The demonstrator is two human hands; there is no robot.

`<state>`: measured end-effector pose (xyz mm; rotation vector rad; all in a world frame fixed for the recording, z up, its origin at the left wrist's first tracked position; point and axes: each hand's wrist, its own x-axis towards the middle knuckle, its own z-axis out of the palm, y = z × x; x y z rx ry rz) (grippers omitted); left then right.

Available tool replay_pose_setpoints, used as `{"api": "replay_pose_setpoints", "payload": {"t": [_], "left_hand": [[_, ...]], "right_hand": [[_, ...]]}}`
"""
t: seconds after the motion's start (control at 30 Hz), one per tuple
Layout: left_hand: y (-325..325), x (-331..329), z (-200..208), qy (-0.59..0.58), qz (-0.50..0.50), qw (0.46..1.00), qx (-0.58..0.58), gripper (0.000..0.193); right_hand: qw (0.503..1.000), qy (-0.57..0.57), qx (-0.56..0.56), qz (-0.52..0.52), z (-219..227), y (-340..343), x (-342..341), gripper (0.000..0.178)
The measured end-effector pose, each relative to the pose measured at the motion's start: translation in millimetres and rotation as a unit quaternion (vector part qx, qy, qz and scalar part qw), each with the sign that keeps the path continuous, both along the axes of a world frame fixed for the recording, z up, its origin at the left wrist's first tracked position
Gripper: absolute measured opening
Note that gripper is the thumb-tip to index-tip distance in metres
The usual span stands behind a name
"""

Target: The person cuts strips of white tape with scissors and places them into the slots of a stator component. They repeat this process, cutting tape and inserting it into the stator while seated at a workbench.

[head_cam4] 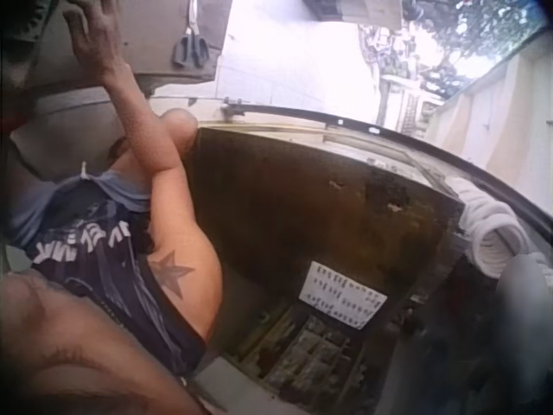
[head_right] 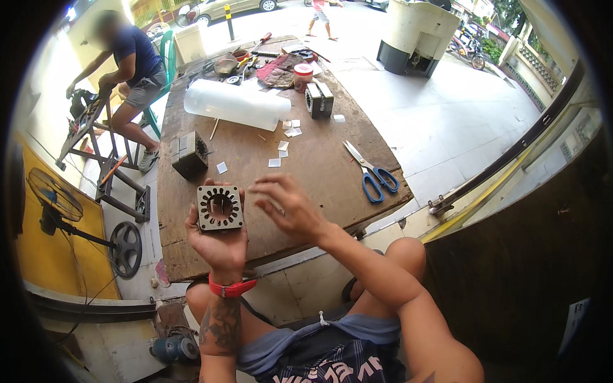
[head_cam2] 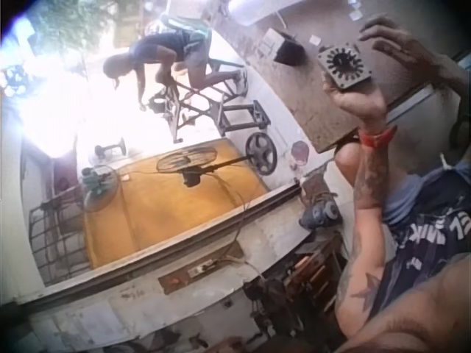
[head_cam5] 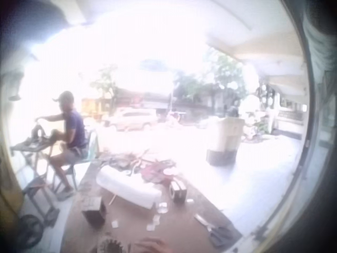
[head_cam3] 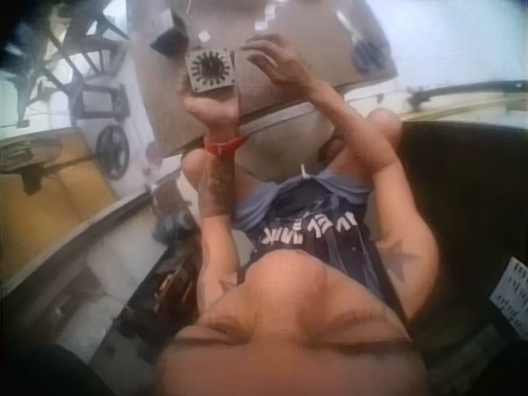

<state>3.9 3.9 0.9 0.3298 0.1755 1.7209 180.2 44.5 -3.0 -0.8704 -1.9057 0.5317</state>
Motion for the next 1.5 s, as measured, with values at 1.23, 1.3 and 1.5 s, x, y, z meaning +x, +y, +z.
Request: {"api": "replay_pose_setpoints", "payload": {"t": [1.23,1.3,1.5], "left_hand": [[19,-51,3,-0.033,0.072,0.992,-0.095,0.056],[21,-51,3,-0.042,0.077,0.992,-0.093,0.059],[8,-49,10,-0.088,-0.100,0.991,-0.003,0.077]], "right_hand": [[0.927,-0.364,0.033,-0.080,-1,-11,68,0.038],[0.933,-0.349,0.084,-0.020,3,-31,65,0.041],[0.926,-0.355,0.075,0.106,2,-60,44,0.016]]}}
